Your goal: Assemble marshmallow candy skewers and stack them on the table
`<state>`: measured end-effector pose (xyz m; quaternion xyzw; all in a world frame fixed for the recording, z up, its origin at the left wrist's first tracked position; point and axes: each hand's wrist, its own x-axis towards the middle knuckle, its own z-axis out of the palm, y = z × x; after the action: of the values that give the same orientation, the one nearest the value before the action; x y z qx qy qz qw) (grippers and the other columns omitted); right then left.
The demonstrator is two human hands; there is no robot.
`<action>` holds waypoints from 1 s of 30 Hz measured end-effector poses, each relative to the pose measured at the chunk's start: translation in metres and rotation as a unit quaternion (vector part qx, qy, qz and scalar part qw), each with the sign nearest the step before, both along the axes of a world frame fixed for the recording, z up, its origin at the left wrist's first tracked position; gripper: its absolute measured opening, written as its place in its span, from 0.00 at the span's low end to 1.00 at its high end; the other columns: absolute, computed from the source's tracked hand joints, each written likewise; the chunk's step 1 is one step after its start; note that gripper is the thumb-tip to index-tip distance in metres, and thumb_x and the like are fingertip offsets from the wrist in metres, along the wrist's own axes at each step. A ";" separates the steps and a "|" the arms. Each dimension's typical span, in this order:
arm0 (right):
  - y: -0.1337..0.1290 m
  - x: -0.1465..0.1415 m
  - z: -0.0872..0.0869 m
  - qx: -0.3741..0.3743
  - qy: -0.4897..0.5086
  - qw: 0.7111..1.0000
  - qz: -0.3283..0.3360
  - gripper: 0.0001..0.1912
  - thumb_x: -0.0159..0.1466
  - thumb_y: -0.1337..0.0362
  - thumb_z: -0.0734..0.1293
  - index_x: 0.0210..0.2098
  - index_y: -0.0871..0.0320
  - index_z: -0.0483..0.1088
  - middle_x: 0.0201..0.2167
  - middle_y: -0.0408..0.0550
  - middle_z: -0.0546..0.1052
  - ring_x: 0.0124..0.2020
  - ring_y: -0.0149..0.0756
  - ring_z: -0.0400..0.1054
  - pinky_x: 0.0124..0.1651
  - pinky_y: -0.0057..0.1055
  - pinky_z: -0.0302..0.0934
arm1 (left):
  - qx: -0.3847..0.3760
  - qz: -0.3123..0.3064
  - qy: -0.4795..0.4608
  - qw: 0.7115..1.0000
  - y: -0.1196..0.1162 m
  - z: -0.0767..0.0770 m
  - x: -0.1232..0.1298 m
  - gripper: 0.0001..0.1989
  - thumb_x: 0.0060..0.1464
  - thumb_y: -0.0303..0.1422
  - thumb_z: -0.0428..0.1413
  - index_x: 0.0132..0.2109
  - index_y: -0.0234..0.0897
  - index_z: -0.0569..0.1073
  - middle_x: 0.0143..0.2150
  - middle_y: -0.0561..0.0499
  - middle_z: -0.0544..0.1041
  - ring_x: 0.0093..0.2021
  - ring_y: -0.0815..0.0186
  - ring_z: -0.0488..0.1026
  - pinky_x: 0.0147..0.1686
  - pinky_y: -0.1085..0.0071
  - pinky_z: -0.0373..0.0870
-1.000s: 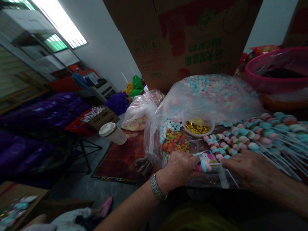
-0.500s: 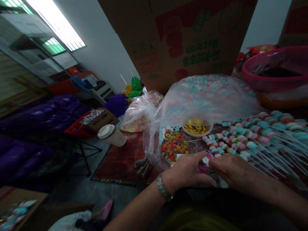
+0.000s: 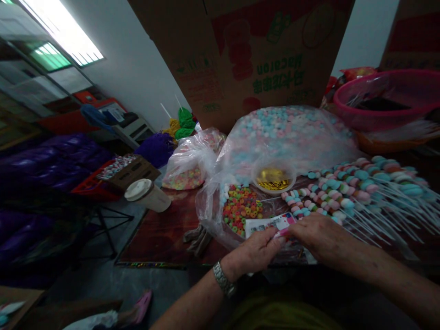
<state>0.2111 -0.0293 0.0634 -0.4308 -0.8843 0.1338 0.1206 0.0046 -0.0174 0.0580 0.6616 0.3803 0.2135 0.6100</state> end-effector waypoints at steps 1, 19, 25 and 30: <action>0.002 0.001 -0.002 0.020 0.047 0.998 -0.022 0.12 0.60 0.72 0.57 0.38 0.60 0.71 0.34 0.52 0.73 0.36 0.41 0.67 0.37 0.34 0.58 | -0.028 0.016 0.002 0.999 -0.001 -0.003 0.001 0.12 0.56 0.39 0.51 0.35 0.37 0.74 0.21 0.53 0.68 0.18 0.70 0.60 0.17 0.79 0.56; 0.004 -0.042 -0.008 0.258 0.136 0.950 -0.112 0.10 0.65 0.71 0.55 0.36 0.60 0.67 0.30 0.50 0.72 0.34 0.38 0.66 0.37 0.33 0.57 | -0.227 -0.055 0.040 0.971 0.016 -0.015 -0.021 0.13 0.49 0.41 0.50 0.28 0.34 0.67 0.19 0.56 0.65 0.13 0.76 0.56 0.12 0.81 0.53; -0.001 -0.046 -0.007 0.246 -0.074 0.949 0.182 0.18 0.62 0.74 0.56 0.51 0.67 0.64 0.45 0.57 0.71 0.51 0.48 0.59 0.60 0.53 0.35 | -0.178 -0.195 0.082 0.961 0.025 -0.009 -0.022 0.09 0.46 0.34 0.56 0.23 0.35 0.69 0.21 0.51 0.71 0.21 0.69 0.66 0.17 0.77 0.60; -0.014 -0.048 -0.028 -0.153 0.100 0.982 0.053 0.07 0.58 0.72 0.59 0.32 0.62 0.68 0.28 0.54 0.73 0.36 0.45 0.67 0.54 0.49 0.52 | 0.055 -0.243 0.255 0.934 0.015 0.003 -0.017 0.08 0.49 0.30 0.49 0.24 0.35 0.68 0.22 0.48 0.72 0.20 0.63 0.68 0.18 0.72 0.62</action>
<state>0.1632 -0.0431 0.0357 -0.3813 -0.8584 0.3163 0.1332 -0.0121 -0.0021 0.0611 0.7987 0.3382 -0.0969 0.4881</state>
